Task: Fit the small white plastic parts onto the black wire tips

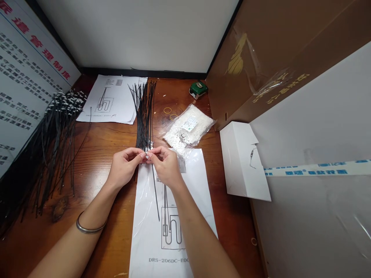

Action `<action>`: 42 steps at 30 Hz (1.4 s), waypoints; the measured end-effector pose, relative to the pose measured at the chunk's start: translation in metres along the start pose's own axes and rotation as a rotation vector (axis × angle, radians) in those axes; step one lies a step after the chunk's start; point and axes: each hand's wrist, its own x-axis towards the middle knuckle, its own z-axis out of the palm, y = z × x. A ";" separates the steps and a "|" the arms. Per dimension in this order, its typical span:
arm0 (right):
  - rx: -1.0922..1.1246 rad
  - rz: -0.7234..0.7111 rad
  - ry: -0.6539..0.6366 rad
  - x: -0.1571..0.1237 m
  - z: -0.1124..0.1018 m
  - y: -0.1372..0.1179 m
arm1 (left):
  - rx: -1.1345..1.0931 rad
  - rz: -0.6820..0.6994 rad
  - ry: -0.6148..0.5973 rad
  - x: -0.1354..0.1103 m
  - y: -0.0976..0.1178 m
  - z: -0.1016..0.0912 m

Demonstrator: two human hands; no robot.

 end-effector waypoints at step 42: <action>0.070 -0.139 -0.015 -0.002 0.001 -0.003 | -0.181 0.012 -0.049 -0.001 0.005 -0.005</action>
